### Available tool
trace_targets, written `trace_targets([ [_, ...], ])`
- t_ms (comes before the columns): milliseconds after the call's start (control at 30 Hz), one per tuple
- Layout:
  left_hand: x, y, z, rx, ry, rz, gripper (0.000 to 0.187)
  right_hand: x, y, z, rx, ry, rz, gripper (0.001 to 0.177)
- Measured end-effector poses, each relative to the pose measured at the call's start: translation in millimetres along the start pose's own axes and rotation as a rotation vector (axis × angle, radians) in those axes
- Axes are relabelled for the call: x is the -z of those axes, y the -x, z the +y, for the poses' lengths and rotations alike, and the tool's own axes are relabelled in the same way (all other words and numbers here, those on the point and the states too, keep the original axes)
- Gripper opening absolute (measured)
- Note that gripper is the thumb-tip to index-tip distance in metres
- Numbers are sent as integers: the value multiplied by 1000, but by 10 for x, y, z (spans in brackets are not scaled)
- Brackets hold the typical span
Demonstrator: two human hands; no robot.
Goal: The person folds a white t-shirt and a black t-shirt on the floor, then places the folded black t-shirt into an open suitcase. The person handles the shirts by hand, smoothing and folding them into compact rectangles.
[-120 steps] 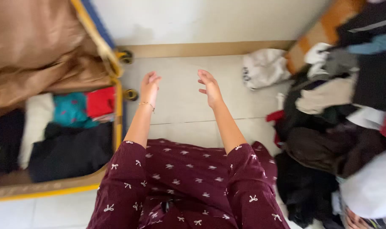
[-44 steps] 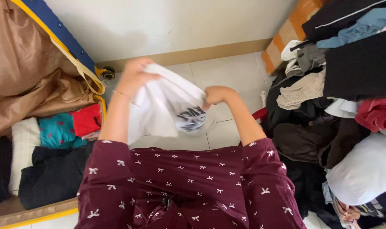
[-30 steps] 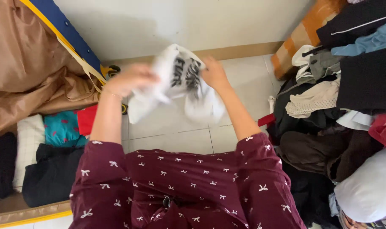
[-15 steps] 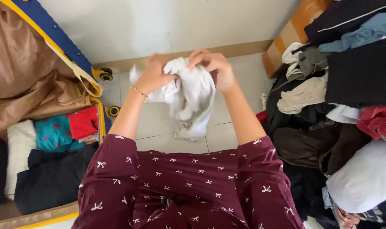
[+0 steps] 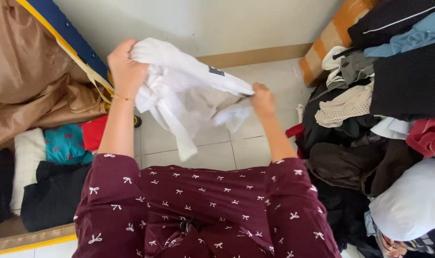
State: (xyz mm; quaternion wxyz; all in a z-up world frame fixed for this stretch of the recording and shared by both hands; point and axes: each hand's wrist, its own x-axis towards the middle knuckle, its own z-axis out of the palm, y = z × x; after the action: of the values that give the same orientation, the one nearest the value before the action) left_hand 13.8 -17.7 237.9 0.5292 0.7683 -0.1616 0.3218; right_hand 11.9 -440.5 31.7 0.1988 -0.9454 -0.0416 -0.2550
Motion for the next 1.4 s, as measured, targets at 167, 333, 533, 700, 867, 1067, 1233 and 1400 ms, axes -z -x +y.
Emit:
trace_targets([
  [167, 605, 100, -79, 88, -55, -126, 20, 821, -159, 306, -154, 77, -386, 27],
  [333, 1145, 50, 253, 304, 42, -474, 26, 1865, -480, 509, -156, -23, -745, 40],
  [533, 1082, -239, -282, 594, 254, -565, 50, 1982, -1166, 690, -148, -233, -637, 31],
  [700, 237, -39, -2176, 182, -545, -225, 57, 456, -1628, 1108, 40, -13, 184, 24],
  [867, -533, 779, -2832, 277, -571, -95, 69, -543, -1053, 795, -93, 91, 67, 44],
  [1067, -1045, 2219, -3791, 385, -510, -382, 51, -1918, 84, 1331, -189, 19, -390, 50],
  [1233, -1172, 1928, -2619, 669, -500, -899, 74, -1511, 125, 814, -239, 12, -631, 72],
  [1400, -1247, 2664, -3345, 463, -389, -837, 32, -1751, 497, 1316, -163, 106, -717, 34],
])
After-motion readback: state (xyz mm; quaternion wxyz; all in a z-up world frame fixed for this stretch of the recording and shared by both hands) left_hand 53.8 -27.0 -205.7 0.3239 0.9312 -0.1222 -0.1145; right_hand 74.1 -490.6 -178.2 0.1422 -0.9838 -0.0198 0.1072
